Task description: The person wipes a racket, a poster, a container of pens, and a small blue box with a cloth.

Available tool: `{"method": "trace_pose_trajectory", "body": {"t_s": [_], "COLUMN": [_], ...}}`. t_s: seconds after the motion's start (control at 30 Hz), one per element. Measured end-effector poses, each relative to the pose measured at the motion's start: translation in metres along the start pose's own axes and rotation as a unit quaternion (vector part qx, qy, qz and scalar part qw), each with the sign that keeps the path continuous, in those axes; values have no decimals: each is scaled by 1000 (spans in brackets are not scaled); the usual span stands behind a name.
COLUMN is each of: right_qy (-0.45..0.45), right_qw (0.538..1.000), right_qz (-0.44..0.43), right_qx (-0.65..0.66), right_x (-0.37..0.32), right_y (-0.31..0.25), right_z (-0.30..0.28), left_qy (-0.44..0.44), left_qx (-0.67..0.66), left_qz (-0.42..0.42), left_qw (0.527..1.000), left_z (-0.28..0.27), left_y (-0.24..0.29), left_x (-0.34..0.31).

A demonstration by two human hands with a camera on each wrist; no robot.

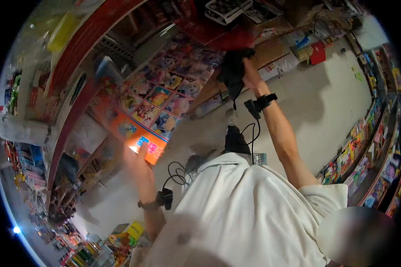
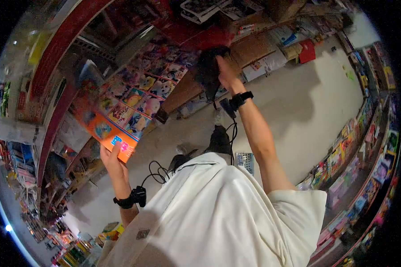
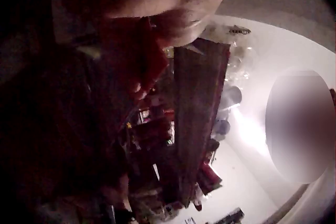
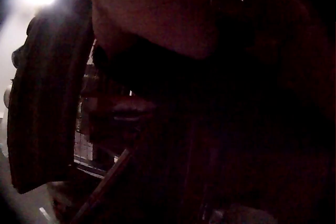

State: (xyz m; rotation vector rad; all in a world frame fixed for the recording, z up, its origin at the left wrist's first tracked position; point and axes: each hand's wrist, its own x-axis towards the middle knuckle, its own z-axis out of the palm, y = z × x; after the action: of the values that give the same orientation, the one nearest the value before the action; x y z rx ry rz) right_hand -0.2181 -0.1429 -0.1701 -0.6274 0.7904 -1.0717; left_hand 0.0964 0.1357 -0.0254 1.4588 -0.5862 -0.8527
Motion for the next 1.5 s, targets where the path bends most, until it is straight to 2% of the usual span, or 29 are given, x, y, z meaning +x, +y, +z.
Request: {"method": "trace_pose_trajectory", "body": {"t_s": [0.03, 0.07, 0.1, 0.13, 0.17, 0.2, 0.23, 0.3, 0.4, 0.5, 0.6, 0.67, 0.7, 0.73, 0.8, 0.87, 0.9, 1.0, 1.03, 1.1, 1.13, 1.17, 1.2, 1.23, 1.27, 1.33, 1.4, 1.43, 1.5], "right_qy": [5, -33, -65, -52, 13, 72, 77, 40, 110, 192, 160, 157, 181, 169, 137, 194, 239, 298, 361, 373, 364, 370, 378, 386, 388, 391, 392, 390, 415], "right_qw": [1000, 985, 941, 942, 982, 995, 995, 996, 985, 971, 968, 974, 968, 979, 987, 975, 964, 950, 930, 927, 931, 929, 926, 922, 918, 919, 916, 915, 908], "right_qz": [-10, -107, -196, -194, -128, -65, -70, -81, -132, -63, 71, 55, 30, 34, 11, 10, 19, -1, -19, -13, -7, 1, 0, 26, 64, 55, 86, 99, 46], "right_qx": [2, -134, -269, -269, -140, -6, -8, 13, 24, 126, 181, 155, 174, 107, 85, 107, 112, 94, 72, 40, 15, 4, 5, -21, -45, -12, -6, -11, 28], "right_x": [25, 59, 66, 37, 7, -6, -16, -46, -152, -223, -282, -307, -314, -321, -332, -350, -297, -311, -312, -319, -323, -326, -325, -322, -313, -303, -307, -306, -301], "right_y": [20, 44, 62, 59, 31, 8, 13, 35, 74, 135, 182, 197, 204, 198, 207, 215, 177, 169, 158, 141, 137, 132, 123, 118, 124, 134, 143, 153, 174], "right_z": [-27, -69, -90, -68, -16, 15, 13, -1, 49, 71, 82, 106, 110, 111, 94, 76, 213, 225, 241, 251, 254, 257, 260, 264, 266, 264, 256, 250, 240], "left_qy": [-11, -26, -41, -52, -58, -63, -81, -80, -91, -81, -85, -103, -122, -140, -190, -290, -353, -461, -474, -326, -436, -456, -459, -427, -451, -481, -598, -600, -574], "left_qx": [-1, 1, 4, 8, 3, -6, -34, -16, 0, 42, 47, 124, 119, 117, 118, 283, 268, 195, 134, 207, 392, 466, 266, 57, 100, 158, 404, 406, 375], "left_qz": [4, 5, 4, -3, 11, 31, -2, 5, -11, -19, -22, -11, -20, -30, -34, -68, -103, -191, -166, -244, -53, -27, -162, -291, -294, -289, -92, -84, -190], "left_qw": [1000, 1000, 999, 999, 998, 998, 996, 997, 996, 996, 995, 987, 985, 983, 974, 912, 890, 844, 854, 890, 809, 758, 832, 854, 837, 812, 686, 684, 703], "left_z": [-6, -4, -5, -12, -15, -11, -20, -47, -80, -110, -123, -131, -129, -128, -126, -147, -201, -206, -222, -240, -255, -233, -212, -194, -173, -129, -88, -72, -38], "left_y": [-3, -7, -12, -16, -20, -22, -21, -31, -39, -47, -72, -72, -83, -88, -105, -126, -9, 15, 16, 18, 29, 43, 51, 59, 60, 53, 44, 44, 41], "left_x": [-3, -11, -21, -33, -38, -34, -40, -58, -87, -109, -134, -136, -143, -146, -145, -151, -47, 1, 24, 69, 98, 132, 157, 178, 199, 234, 251, 244, 217]}}
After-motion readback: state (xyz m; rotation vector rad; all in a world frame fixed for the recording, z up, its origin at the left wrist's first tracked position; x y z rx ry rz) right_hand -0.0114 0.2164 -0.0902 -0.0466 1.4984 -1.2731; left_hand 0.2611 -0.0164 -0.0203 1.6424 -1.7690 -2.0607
